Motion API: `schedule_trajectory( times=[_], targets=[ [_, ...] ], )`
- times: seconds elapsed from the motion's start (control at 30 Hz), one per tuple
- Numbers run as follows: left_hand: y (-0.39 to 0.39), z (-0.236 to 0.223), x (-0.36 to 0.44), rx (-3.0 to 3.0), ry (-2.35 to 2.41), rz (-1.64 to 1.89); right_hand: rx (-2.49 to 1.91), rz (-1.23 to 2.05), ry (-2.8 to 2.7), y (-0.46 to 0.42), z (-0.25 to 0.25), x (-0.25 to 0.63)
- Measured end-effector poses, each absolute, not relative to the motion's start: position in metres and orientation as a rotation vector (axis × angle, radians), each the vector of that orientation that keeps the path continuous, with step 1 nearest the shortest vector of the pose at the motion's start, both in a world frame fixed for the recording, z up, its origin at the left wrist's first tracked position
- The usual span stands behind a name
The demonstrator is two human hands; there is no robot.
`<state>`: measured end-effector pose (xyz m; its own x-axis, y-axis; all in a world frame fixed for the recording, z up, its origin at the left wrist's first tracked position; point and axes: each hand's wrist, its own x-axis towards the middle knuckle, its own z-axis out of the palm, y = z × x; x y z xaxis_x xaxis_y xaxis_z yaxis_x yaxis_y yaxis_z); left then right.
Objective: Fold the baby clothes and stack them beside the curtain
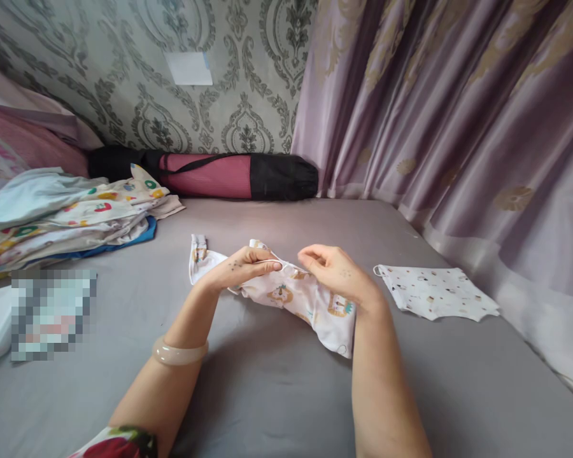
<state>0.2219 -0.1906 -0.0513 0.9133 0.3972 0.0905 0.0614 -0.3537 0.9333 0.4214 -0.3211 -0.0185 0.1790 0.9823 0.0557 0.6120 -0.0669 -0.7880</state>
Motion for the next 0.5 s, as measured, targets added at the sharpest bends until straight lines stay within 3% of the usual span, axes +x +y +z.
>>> schedule_trajectory(
  times=[0.27, 0.5],
  targets=[
    [-0.190, -0.054, 0.223, 1.860, 0.415, 0.441, -1.813, 0.656, -1.695, -0.310, -0.023, 0.402],
    [-0.176, -0.061, 0.219, 1.745, 0.668, 0.844, -1.973, 0.311, -1.447, -0.300, -0.052, 0.443]
  ],
)
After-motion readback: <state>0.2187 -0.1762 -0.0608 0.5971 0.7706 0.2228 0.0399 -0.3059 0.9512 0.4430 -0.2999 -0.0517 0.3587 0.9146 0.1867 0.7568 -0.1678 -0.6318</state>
